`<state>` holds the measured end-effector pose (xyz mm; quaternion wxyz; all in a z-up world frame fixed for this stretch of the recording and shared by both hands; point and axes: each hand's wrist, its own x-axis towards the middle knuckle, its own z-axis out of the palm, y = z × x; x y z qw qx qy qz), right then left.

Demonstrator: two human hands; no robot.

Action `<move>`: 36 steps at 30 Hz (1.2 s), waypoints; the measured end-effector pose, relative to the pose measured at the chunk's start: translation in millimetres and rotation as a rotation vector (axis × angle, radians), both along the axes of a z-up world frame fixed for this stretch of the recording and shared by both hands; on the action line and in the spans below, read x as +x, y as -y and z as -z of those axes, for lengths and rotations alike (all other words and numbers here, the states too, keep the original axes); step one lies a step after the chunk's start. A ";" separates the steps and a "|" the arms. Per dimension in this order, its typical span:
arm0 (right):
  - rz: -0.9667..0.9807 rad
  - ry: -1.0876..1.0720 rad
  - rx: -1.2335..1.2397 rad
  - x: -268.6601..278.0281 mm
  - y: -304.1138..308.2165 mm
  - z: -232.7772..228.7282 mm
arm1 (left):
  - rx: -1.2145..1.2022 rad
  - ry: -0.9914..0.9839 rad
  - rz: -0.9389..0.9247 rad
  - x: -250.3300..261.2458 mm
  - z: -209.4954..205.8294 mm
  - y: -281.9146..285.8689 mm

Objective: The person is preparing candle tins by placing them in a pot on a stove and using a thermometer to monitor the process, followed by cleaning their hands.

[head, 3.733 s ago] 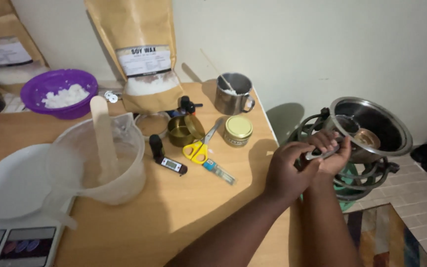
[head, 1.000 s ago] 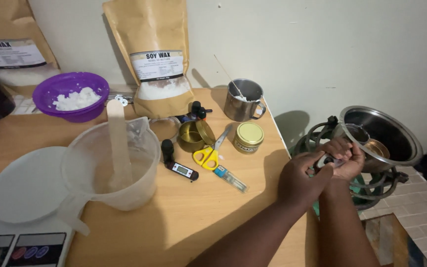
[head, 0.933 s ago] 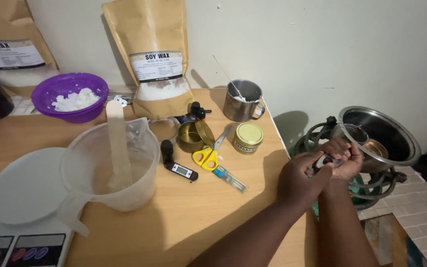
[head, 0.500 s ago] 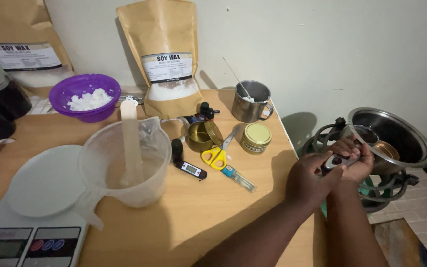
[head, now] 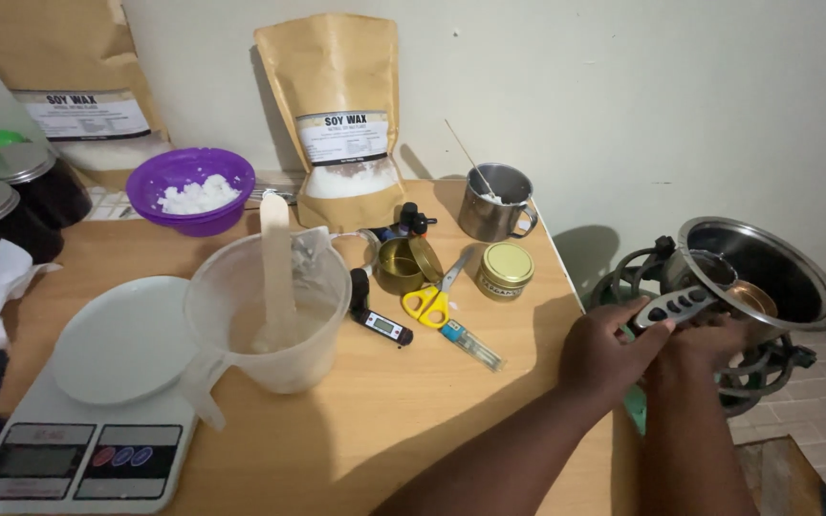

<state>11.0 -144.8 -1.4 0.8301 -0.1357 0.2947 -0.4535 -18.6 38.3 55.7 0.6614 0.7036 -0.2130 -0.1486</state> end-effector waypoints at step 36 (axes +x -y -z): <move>-1.253 -1.107 -2.116 9.9 -268.6 -107.0 | -0.025 0.014 0.129 -2.2 -12.7 -18.5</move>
